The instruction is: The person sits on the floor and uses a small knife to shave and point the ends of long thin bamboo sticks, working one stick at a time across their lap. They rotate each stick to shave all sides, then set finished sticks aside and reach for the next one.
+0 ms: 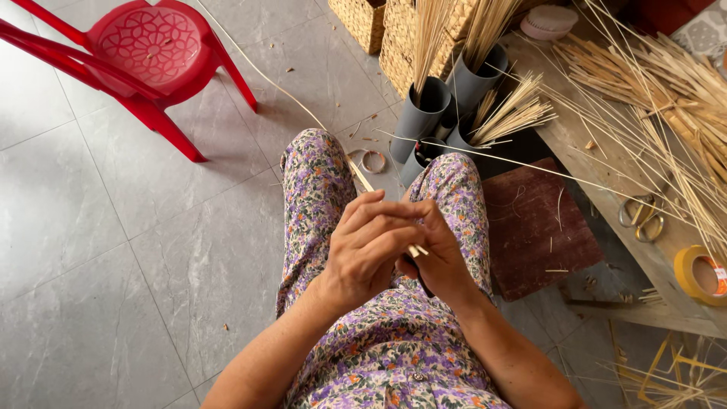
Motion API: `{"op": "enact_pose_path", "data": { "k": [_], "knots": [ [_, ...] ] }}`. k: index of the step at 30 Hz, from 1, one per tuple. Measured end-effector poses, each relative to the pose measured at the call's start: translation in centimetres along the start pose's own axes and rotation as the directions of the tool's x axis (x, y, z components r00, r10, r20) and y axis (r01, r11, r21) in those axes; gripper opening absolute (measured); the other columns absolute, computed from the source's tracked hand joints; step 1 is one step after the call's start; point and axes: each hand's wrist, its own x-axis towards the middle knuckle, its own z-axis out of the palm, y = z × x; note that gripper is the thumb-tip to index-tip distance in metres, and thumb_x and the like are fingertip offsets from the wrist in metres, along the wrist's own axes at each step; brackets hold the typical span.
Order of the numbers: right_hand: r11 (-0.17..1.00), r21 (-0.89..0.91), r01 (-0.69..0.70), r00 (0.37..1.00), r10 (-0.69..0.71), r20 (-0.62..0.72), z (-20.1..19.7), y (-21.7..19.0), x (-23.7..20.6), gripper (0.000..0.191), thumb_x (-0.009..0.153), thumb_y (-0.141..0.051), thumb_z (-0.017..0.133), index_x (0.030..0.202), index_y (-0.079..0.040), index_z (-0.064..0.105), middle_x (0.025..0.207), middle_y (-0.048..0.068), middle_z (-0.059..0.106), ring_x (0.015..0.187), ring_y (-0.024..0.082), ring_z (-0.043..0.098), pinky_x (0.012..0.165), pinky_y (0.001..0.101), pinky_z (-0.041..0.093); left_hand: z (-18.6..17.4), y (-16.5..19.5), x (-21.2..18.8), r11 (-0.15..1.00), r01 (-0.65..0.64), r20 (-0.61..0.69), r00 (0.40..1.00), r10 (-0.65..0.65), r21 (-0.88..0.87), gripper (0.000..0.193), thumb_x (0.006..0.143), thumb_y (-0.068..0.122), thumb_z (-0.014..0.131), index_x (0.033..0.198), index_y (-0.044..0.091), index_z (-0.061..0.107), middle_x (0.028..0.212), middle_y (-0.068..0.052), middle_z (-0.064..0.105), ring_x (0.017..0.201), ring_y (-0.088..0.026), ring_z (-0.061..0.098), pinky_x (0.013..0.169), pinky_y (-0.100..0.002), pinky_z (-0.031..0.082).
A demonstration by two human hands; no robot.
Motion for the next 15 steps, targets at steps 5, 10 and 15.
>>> {"op": "enact_pose_path", "data": {
  "k": [5,10,15],
  "knots": [
    [0.969,-0.196,0.150,0.981,-0.121,0.155,-0.8,2.7,1.8,0.029,0.110,-0.016,0.052,0.137,-0.007,0.045,0.111,0.008,0.063,0.095,0.009,0.061,0.081,0.0220,0.053,-0.7,2.0,-1.8,0.996,-0.081,0.001,0.997,0.081,0.037,0.015,0.087,0.003,0.064,0.100,0.009,0.070,0.100,-0.005,0.071,0.105,-0.021,0.071,0.114,-0.054,0.041],
    [0.964,-0.262,-0.032,0.994,0.059,0.093,-2.8,6.4,6.3,0.028,0.109,-0.018,0.051,0.135,-0.008,0.047,0.087,0.004,0.068,0.058,0.002,0.044,0.054,0.0159,0.041,-2.3,3.6,-2.0,0.943,-0.056,0.150,0.982,0.111,-0.328,0.016,0.094,0.003,0.060,0.108,0.003,0.067,0.105,-0.010,0.069,0.104,-0.028,0.071,0.097,-0.040,0.060],
    [0.907,-0.359,-0.221,0.975,0.207,-0.078,-4.6,9.6,11.0,0.031,0.105,-0.020,0.055,0.135,-0.014,0.049,0.080,0.002,0.066,0.051,0.003,0.041,0.044,0.0166,0.033,-5.0,5.7,-3.1,0.799,0.084,0.373,0.910,0.182,-0.595,0.014,0.109,0.012,0.061,0.116,0.000,0.066,0.110,-0.011,0.065,0.103,-0.029,0.070,0.097,-0.039,0.059]
  ]
}}
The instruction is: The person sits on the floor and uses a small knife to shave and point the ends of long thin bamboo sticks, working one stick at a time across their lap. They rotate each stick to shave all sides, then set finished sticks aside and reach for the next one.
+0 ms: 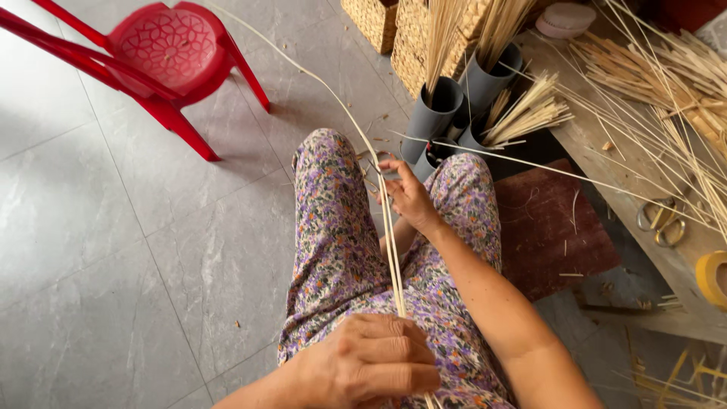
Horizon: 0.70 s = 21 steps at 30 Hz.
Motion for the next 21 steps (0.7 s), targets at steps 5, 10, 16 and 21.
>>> {"op": "enact_pose_path", "data": {
  "k": [5,10,16,21],
  "knots": [
    [0.950,-0.293,0.113,0.989,-0.137,-0.063,-1.0,0.7,2.2,0.027,0.106,-0.014,0.055,0.133,-0.015,0.053,0.082,0.001,0.069,0.060,0.007,0.055,0.052,0.0233,0.044,-2.1,-0.7,-3.3,0.922,0.234,0.096,0.972,-0.215,-0.309,0.039,0.114,0.038,0.056,0.118,0.001,0.066,0.119,-0.011,0.070,0.115,-0.027,0.069,0.105,-0.038,0.055],
    [0.852,-0.410,0.324,0.929,-0.368,-0.030,-0.4,-0.5,4.8,0.025,0.106,-0.009,0.057,0.131,-0.012,0.057,0.082,0.004,0.072,0.076,0.014,0.072,0.069,0.0307,0.056,-3.5,-6.5,-5.7,0.646,0.724,-0.490,0.483,-0.726,-0.244,0.052,0.103,0.044,0.053,0.129,0.000,0.065,0.126,-0.014,0.072,0.112,-0.022,0.072,0.096,-0.038,0.059],
    [0.865,-0.409,0.291,0.940,-0.339,-0.048,3.1,-2.5,7.6,0.026,0.103,-0.013,0.062,0.129,-0.015,0.057,0.080,0.003,0.073,0.069,0.016,0.072,0.060,0.0318,0.055,-3.8,-13.5,-6.2,0.160,0.422,-0.018,0.322,-0.947,-0.892,0.055,0.103,0.043,0.041,0.142,0.006,0.051,0.108,-0.014,0.075,0.089,-0.022,0.076,0.079,-0.038,0.062],
    [0.950,-0.216,0.225,0.971,-0.238,-0.032,3.7,-3.4,11.9,0.037,0.100,-0.015,0.064,0.134,-0.010,0.050,0.076,0.003,0.072,0.057,0.010,0.062,0.051,0.0258,0.047,-4.6,-18.2,-4.6,0.178,0.058,-0.144,0.373,-0.917,-0.982,0.040,0.111,0.033,0.045,0.132,0.000,0.058,0.075,-0.002,0.062,0.055,-0.008,0.055,0.049,-0.025,0.047]
  ]
}}
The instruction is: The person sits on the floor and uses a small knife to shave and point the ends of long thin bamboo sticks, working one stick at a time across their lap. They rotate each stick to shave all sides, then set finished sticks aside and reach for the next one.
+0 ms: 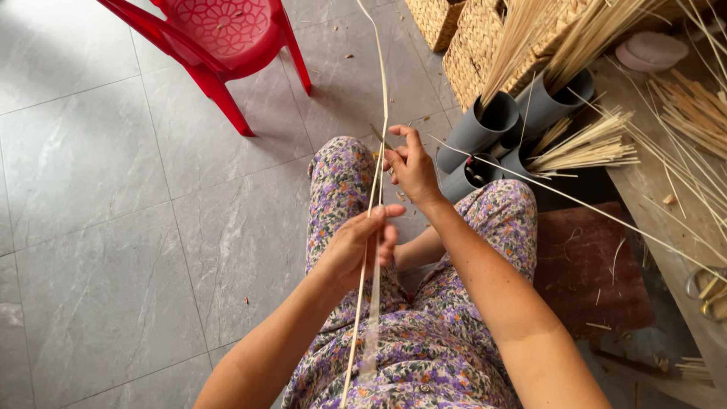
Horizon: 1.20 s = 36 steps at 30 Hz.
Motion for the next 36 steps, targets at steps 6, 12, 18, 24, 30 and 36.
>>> {"op": "enact_pose_path", "data": {
  "k": [6,12,18,24,30,36],
  "knots": [
    [0.900,0.332,-0.284,0.942,0.198,0.271,-1.2,0.0,2.9,0.040,0.099,-0.015,0.066,0.136,-0.005,0.056,0.073,0.001,0.068,0.052,0.005,0.056,0.045,0.0190,0.040,-2.4,1.8,-0.6,0.981,-0.137,-0.147,0.977,0.157,0.139,0.034,0.110,0.033,0.046,0.111,0.004,0.062,0.056,0.006,0.042,0.040,-0.005,0.034,0.036,-0.023,0.027],
    [0.915,0.343,-0.213,0.953,0.117,0.280,-0.3,-0.4,3.3,0.041,0.100,-0.015,0.066,0.139,-0.004,0.059,0.070,-0.001,0.064,0.055,0.002,0.050,0.047,0.0170,0.038,-4.4,1.6,-5.2,0.794,-0.091,-0.255,0.920,0.299,0.601,0.033,0.108,0.028,0.048,0.095,0.005,0.066,0.049,0.008,0.038,0.039,-0.002,0.031,0.036,-0.023,0.022],
    [0.885,0.404,-0.230,0.921,0.063,0.385,2.1,-0.2,4.8,0.042,0.099,-0.014,0.068,0.139,-0.005,0.059,0.069,-0.003,0.062,0.056,0.001,0.050,0.047,0.0167,0.037,-5.8,0.1,-9.4,0.718,-0.126,-0.270,0.872,0.409,0.684,0.029,0.108,0.025,0.052,0.093,0.006,0.069,0.053,0.010,0.036,0.045,-0.001,0.032,0.040,-0.022,0.022],
    [0.804,0.536,-0.258,0.950,0.110,0.293,2.3,2.2,8.4,0.032,0.101,-0.013,0.065,0.132,-0.004,0.064,0.074,-0.002,0.063,0.056,0.002,0.048,0.047,0.0166,0.037,-7.8,-3.7,-12.4,0.693,-0.041,-0.338,0.851,0.401,0.720,0.026,0.104,0.023,0.055,0.092,0.004,0.068,0.057,0.009,0.041,0.047,-0.002,0.036,0.040,-0.024,0.025],
    [0.799,0.529,-0.287,0.949,0.162,0.270,-1.6,4.3,11.8,0.034,0.100,-0.014,0.067,0.132,-0.004,0.061,0.074,-0.002,0.062,0.054,0.003,0.049,0.047,0.0170,0.038,-12.1,-5.5,-17.6,0.758,0.097,-0.390,0.895,0.218,0.645,0.030,0.106,0.024,0.055,0.095,0.003,0.073,0.056,0.007,0.040,0.048,-0.003,0.036,0.044,-0.024,0.025],
    [0.834,0.493,-0.248,0.947,0.102,0.303,0.9,3.9,8.5,0.034,0.100,-0.013,0.067,0.132,-0.006,0.058,0.075,-0.001,0.063,0.061,0.003,0.054,0.049,0.0175,0.040,-11.4,0.4,-16.4,0.696,0.375,-0.451,0.889,-0.082,0.612,0.041,0.101,0.035,0.045,0.126,0.011,0.068,0.059,0.001,0.060,0.047,-0.009,0.054,0.045,-0.026,0.043]
  ]
}}
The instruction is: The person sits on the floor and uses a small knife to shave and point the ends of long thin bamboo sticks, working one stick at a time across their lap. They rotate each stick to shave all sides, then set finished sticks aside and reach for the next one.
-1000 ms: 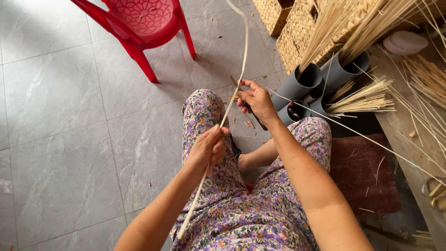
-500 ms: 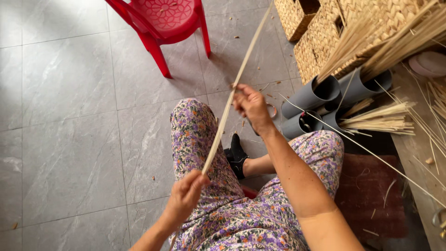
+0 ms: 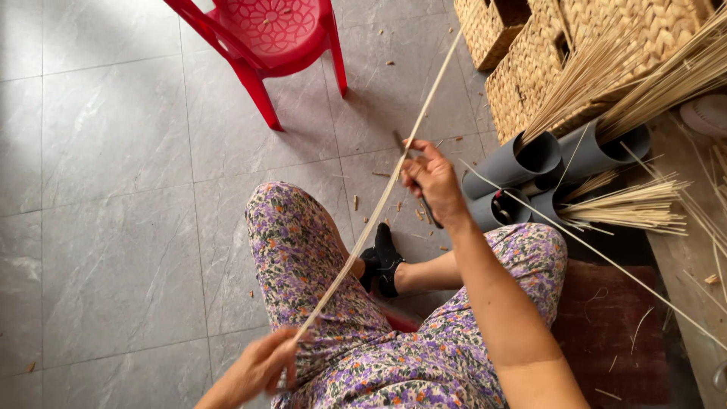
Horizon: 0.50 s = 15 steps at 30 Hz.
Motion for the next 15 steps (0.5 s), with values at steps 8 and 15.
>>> {"op": "enact_pose_path", "data": {
  "k": [8,15],
  "knots": [
    [0.995,-0.090,-0.053,0.994,0.061,0.087,5.0,-0.4,-6.6,0.034,0.101,-0.014,0.066,0.133,-0.006,0.058,0.075,-0.004,0.058,0.065,0.002,0.055,0.051,0.0178,0.040,4.0,14.9,12.4,0.861,-0.291,0.037,0.941,0.336,-0.417,0.035,0.108,0.031,0.043,0.123,0.006,0.062,0.073,-0.001,0.062,0.051,-0.007,0.052,0.043,-0.021,0.038],
    [0.996,-0.088,-0.026,0.996,0.033,0.078,3.1,-1.0,-6.9,0.035,0.101,-0.013,0.067,0.134,-0.004,0.061,0.071,-0.004,0.058,0.062,0.001,0.050,0.051,0.0174,0.038,6.9,15.3,14.5,0.722,-0.284,0.033,0.920,0.390,-0.631,0.020,0.109,0.025,0.049,0.102,0.008,0.058,0.057,0.005,0.040,0.039,-0.005,0.030,0.034,-0.022,0.024]
  ]
}}
